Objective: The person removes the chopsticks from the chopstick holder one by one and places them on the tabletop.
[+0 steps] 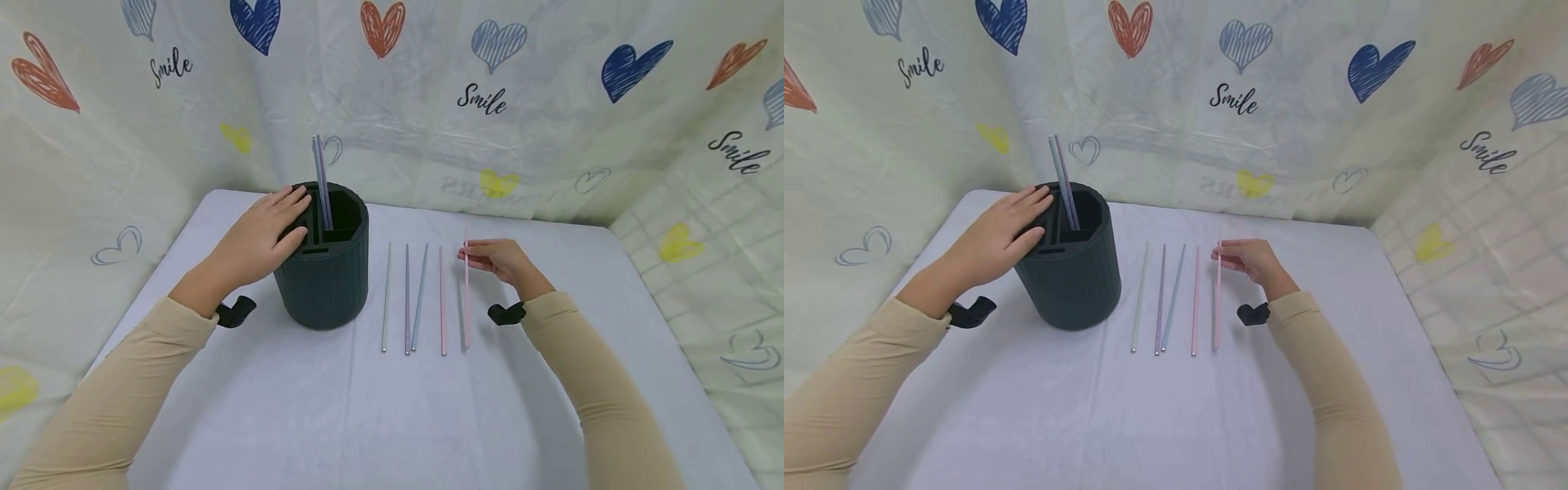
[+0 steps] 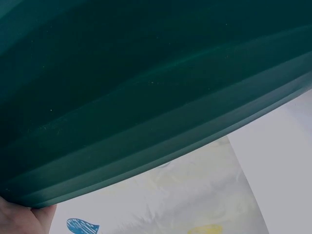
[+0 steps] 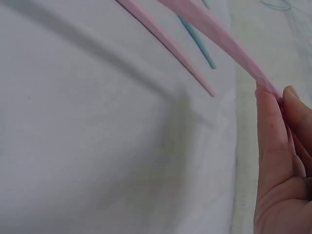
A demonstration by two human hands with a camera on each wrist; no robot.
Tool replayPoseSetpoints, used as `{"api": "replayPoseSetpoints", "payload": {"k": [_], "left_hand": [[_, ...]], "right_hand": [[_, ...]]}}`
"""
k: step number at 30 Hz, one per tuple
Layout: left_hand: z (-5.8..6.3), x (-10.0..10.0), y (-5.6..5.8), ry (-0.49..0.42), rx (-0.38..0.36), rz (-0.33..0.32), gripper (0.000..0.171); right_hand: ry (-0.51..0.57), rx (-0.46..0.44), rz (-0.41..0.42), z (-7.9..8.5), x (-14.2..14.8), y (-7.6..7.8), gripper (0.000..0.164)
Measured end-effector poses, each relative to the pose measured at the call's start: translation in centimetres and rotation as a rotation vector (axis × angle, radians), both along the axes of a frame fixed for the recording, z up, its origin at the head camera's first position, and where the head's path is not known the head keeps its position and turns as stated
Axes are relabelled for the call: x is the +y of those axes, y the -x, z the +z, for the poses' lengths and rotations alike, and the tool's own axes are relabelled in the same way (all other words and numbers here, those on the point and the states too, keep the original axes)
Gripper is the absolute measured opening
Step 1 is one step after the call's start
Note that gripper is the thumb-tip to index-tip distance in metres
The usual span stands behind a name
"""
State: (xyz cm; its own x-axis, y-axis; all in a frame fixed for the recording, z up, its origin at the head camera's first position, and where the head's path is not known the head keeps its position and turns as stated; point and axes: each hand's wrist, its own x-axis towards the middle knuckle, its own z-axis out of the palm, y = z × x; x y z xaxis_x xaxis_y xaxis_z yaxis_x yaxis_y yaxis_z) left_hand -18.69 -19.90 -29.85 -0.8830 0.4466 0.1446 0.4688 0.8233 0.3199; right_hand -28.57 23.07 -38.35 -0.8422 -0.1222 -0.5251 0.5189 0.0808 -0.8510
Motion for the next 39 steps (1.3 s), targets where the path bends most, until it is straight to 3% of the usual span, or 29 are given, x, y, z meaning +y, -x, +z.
{"api": "replayPoseSetpoints", "payload": {"k": [9,15,22,27,32,39], "left_hand": [[-0.1,0.0,-0.1,-0.005,-0.005,0.005,0.058],[-0.4,0.0,0.1,-0.014,0.005,0.021,0.058],[-0.7,0.0,0.3,-0.006,0.010,0.019,0.058],[-0.7,-0.1,0.3,0.000,0.014,0.023,0.058],[-0.7,-0.1,0.3,-0.006,0.017,0.019,0.058],[-0.5,0.0,0.3,-0.006,0.021,0.018,0.058]], "right_hand": [[-0.037,-0.084,-0.025,-2.0,-0.2,0.2,0.053],[-0.104,-0.076,-0.021,-3.2,-0.4,0.3,0.049],[-0.353,0.017,0.030,-3.6,-0.3,0.5,0.038],[-0.480,0.124,0.067,-2.5,-0.4,1.0,0.035],[-0.401,0.250,0.045,-0.4,-1.4,1.3,0.039],[-0.313,0.343,0.013,3.7,-5.7,1.6,0.042]]}}
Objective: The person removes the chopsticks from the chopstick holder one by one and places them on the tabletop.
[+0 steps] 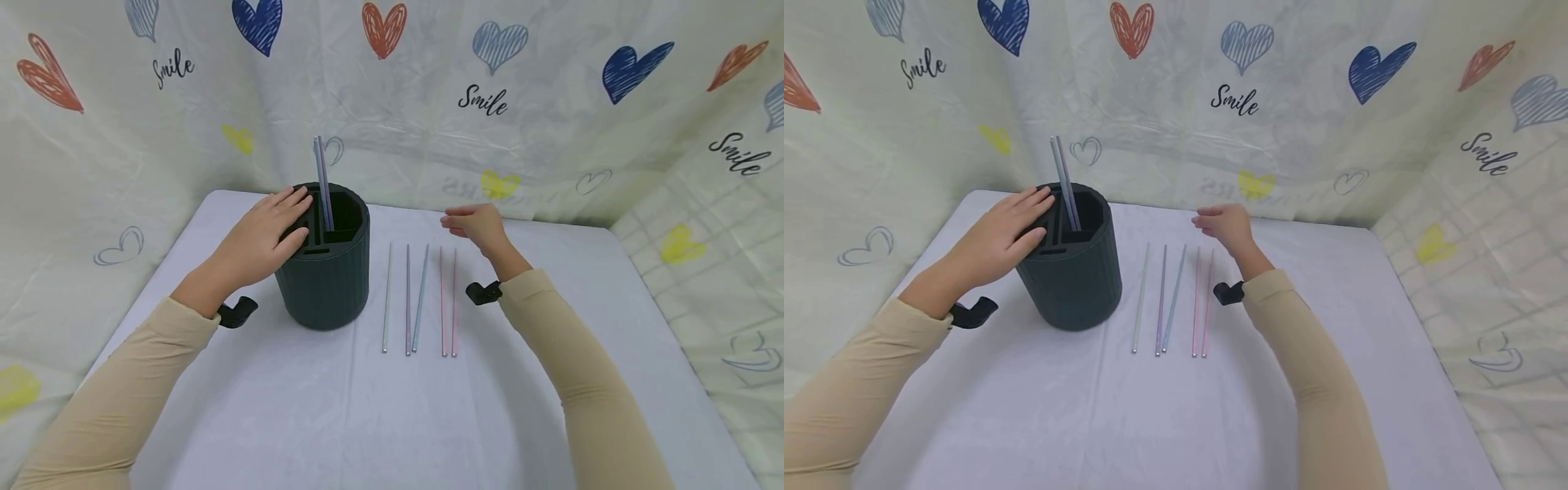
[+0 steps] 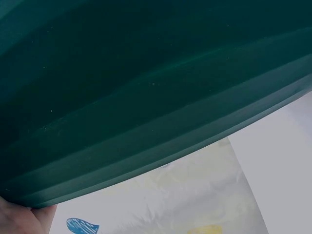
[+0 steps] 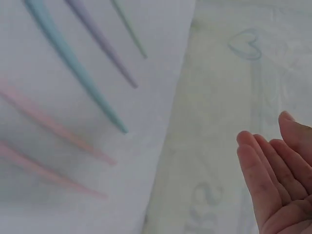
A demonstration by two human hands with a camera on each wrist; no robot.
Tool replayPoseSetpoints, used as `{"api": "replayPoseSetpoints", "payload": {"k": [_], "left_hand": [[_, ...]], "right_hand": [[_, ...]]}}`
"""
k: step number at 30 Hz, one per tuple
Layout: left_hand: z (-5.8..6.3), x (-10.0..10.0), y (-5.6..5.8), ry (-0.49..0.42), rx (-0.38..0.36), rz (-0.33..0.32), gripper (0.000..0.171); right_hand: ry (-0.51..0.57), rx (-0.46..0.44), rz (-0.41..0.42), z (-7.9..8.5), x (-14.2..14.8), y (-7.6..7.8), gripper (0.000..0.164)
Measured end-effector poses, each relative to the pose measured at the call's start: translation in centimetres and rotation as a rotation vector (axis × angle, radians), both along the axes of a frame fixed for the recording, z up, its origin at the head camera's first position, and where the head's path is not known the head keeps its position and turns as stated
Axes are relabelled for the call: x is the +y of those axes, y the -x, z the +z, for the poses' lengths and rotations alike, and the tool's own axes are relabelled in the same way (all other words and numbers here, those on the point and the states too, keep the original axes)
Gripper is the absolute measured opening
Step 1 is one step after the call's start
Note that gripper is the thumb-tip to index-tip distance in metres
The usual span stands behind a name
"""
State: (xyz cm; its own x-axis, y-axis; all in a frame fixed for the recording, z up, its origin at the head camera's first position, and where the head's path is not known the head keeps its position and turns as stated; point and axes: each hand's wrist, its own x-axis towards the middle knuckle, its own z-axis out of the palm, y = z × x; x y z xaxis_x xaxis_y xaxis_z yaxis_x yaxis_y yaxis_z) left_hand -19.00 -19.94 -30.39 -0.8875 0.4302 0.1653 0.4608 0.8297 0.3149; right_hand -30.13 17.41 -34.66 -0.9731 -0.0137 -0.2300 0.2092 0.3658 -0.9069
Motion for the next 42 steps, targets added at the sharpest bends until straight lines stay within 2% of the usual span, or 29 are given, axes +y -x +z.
{"api": "replayPoseSetpoints", "payload": {"k": [3,8,13,19,30,36,42], "left_hand": [[0.0,0.0,0.0,0.001,-0.001,-0.004,0.058],[0.0,0.1,0.0,0.009,-0.011,-0.001,0.058],[0.2,0.2,-0.1,0.016,-0.024,-0.008,0.058],[0.1,0.3,0.0,0.016,-0.021,-0.005,0.058],[0.1,0.1,0.1,0.018,-0.027,0.006,0.059],[0.1,0.0,0.1,0.012,-0.022,0.010,0.059],[0.2,-0.1,0.0,0.012,-0.014,0.011,0.059]], "right_hand": [[0.023,0.038,0.045,1.6,-2.2,0.2,0.040],[0.135,0.087,0.114,3.8,-5.7,0.2,0.036],[0.253,0.153,0.186,5.3,-8.6,0.0,0.036],[0.304,0.215,0.280,6.8,-11.5,-0.4,0.034],[0.358,0.238,0.410,7.5,-15.3,-0.8,0.036],[0.325,0.255,0.414,7.6,-16.3,-0.9,0.036],[0.365,0.263,0.376,7.6,-17.1,-1.0,0.033]]}}
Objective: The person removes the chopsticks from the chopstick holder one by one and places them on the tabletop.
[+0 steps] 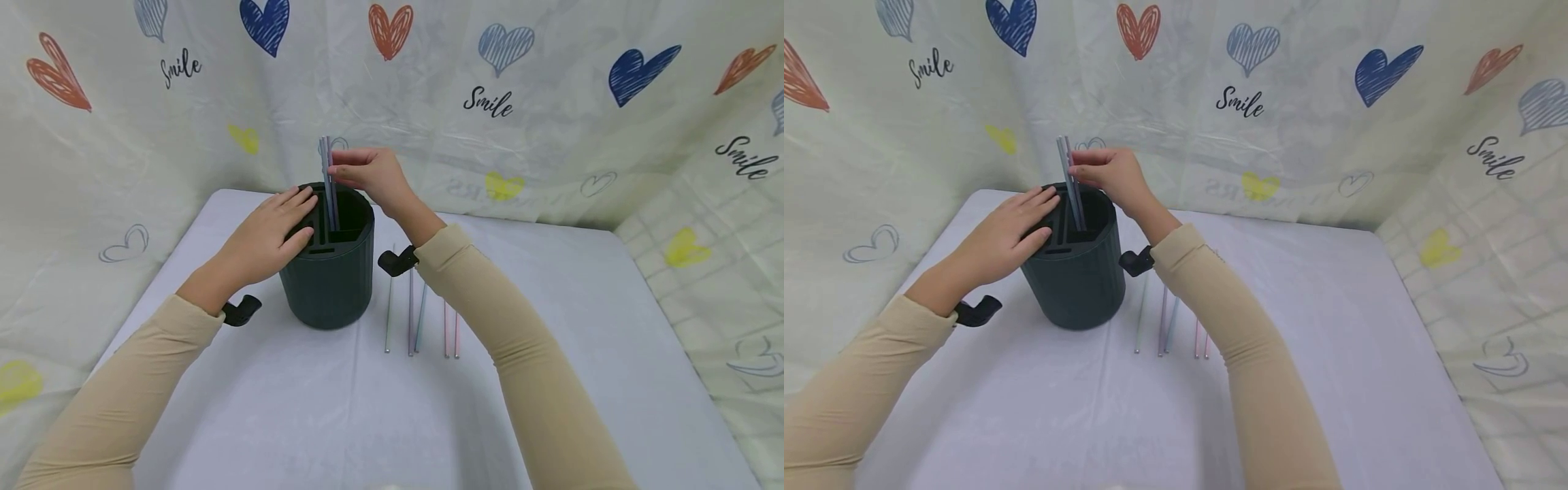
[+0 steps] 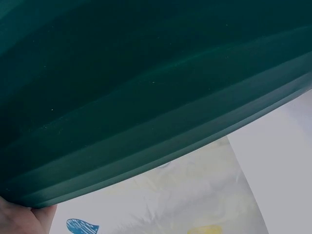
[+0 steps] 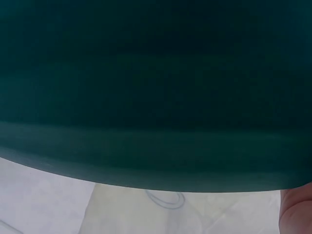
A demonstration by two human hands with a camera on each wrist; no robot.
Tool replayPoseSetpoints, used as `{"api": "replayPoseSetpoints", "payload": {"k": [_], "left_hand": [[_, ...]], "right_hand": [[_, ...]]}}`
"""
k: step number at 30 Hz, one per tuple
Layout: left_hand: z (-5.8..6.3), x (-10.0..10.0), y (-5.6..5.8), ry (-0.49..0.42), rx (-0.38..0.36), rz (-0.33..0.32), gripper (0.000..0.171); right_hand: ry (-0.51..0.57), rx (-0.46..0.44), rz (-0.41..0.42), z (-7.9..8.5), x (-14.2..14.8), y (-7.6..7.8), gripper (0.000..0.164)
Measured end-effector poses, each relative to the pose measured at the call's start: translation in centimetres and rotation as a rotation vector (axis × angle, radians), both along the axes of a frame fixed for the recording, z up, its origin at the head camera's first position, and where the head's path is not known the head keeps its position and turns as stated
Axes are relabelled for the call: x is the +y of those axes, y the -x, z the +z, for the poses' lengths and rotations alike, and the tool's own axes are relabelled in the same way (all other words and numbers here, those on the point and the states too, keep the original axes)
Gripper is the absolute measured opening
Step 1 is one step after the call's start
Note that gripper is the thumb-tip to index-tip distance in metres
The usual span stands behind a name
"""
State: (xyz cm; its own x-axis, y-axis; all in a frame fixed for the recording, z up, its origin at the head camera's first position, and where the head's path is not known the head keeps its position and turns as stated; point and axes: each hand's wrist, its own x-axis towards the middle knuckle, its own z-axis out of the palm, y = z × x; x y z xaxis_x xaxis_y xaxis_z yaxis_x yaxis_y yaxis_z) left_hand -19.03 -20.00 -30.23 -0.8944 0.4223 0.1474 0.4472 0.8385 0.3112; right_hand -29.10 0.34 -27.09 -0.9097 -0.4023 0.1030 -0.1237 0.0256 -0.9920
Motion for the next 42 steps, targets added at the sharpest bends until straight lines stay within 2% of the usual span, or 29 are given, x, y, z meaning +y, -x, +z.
{"api": "replayPoseSetpoints", "payload": {"k": [6,9,16,21,27,33,36,39,42], "left_hand": [[-0.1,0.0,0.1,-0.002,0.004,-0.003,0.059],[-0.2,0.0,0.1,-0.001,0.007,-0.005,0.059],[-0.1,-0.1,0.0,-0.006,0.015,-0.008,0.059],[-0.1,0.0,0.0,0.000,0.016,-0.007,0.058],[-0.2,-0.1,0.0,-0.003,0.021,-0.009,0.058],[-0.1,-0.1,-0.1,-0.007,0.017,-0.016,0.058],[0.0,-0.2,-0.2,-0.008,0.009,-0.019,0.058],[0.1,-0.2,-0.2,-0.011,0.006,-0.021,0.058],[0.0,-0.2,-0.1,-0.014,0.010,-0.020,0.058]], "right_hand": [[0.024,0.012,-0.018,0.1,0.0,-0.2,0.030],[0.046,0.027,-0.024,0.8,0.2,-0.3,0.030],[0.164,0.111,-0.048,4.1,1.3,-1.2,0.028],[0.223,0.167,-0.069,6.8,2.1,-2.6,0.026],[0.320,0.255,-0.103,9.2,3.4,-4.3,0.027],[0.519,0.248,-0.178,11.5,5.3,-5.6,0.025],[0.582,0.261,-0.204,12.3,6.6,-6.2,0.020],[0.600,0.261,-0.226,12.7,8.2,-6.5,0.018],[0.558,0.229,-0.260,12.4,10.0,-6.4,0.020]]}}
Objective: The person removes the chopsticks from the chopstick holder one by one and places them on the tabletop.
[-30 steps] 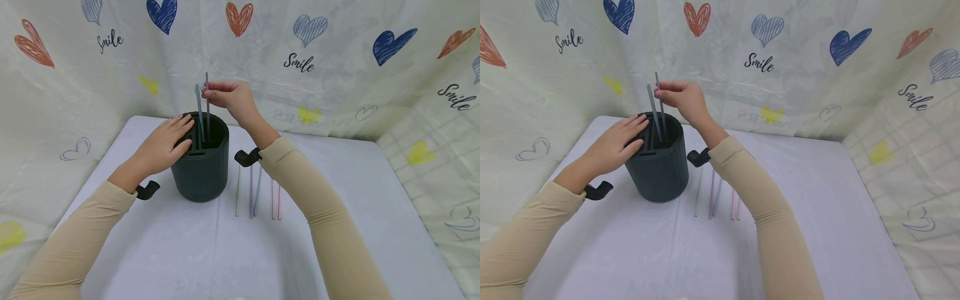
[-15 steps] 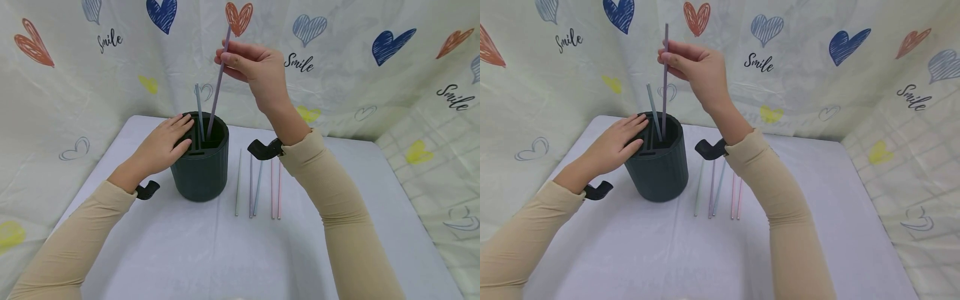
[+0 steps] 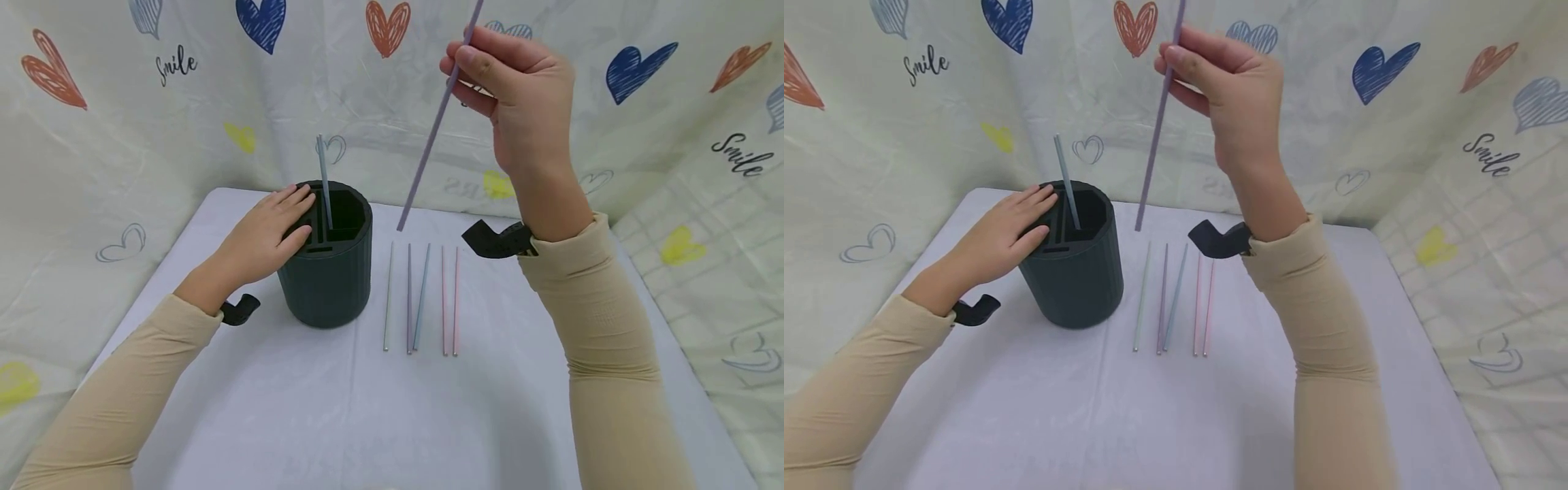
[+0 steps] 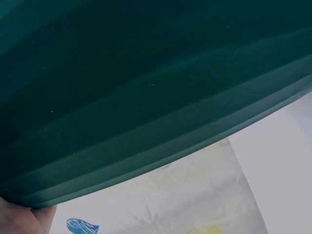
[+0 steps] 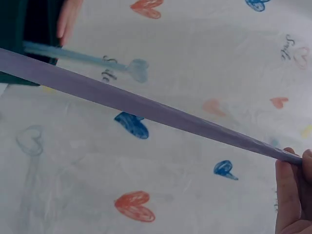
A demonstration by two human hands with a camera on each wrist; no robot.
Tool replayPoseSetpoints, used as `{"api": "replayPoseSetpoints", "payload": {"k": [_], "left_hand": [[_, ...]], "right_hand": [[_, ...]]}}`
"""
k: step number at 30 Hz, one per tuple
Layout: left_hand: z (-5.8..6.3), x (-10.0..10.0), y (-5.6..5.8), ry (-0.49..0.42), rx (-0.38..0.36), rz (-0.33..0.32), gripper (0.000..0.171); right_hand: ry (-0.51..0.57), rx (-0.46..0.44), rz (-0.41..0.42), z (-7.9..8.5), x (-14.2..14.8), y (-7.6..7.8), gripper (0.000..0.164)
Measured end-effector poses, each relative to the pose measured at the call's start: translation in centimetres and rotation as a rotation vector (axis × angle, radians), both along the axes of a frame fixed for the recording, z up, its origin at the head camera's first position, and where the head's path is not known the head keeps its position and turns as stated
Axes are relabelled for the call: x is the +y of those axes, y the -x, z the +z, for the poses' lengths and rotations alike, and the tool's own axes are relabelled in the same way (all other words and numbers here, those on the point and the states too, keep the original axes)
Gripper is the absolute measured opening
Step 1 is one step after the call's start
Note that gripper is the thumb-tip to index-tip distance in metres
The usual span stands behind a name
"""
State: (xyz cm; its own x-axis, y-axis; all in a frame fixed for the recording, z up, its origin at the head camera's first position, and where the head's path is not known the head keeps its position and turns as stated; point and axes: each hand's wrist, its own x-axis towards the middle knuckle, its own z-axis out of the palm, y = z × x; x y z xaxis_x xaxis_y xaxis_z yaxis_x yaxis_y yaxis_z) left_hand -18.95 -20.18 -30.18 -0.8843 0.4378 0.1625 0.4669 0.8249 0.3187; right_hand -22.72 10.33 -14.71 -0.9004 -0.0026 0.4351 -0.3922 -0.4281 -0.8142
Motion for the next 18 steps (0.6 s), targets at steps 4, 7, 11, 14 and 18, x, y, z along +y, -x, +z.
{"api": "replayPoseSetpoints", "payload": {"k": [4,7,11,14,18], "left_hand": [[-0.1,0.1,0.1,0.002,0.005,0.004,0.058],[-0.1,0.0,0.2,0.004,0.003,0.007,0.058],[-0.1,-0.2,0.1,0.004,-0.002,0.014,0.058],[-0.1,-0.2,0.0,0.002,-0.004,0.015,0.058],[-0.1,0.0,0.1,0.002,-0.002,0.008,0.058]], "right_hand": [[-0.047,-0.129,-0.031,-1.4,2.5,0.8,0.022],[-0.067,-0.245,-0.038,-3.5,4.3,2.0,0.021],[-0.161,-0.412,-0.031,-6.9,6.3,3.9,0.019],[-0.252,-0.543,-0.038,-9.2,7.6,4.7,0.012],[-0.364,-0.663,-0.052,-11.9,9.7,5.5,0.006]]}}
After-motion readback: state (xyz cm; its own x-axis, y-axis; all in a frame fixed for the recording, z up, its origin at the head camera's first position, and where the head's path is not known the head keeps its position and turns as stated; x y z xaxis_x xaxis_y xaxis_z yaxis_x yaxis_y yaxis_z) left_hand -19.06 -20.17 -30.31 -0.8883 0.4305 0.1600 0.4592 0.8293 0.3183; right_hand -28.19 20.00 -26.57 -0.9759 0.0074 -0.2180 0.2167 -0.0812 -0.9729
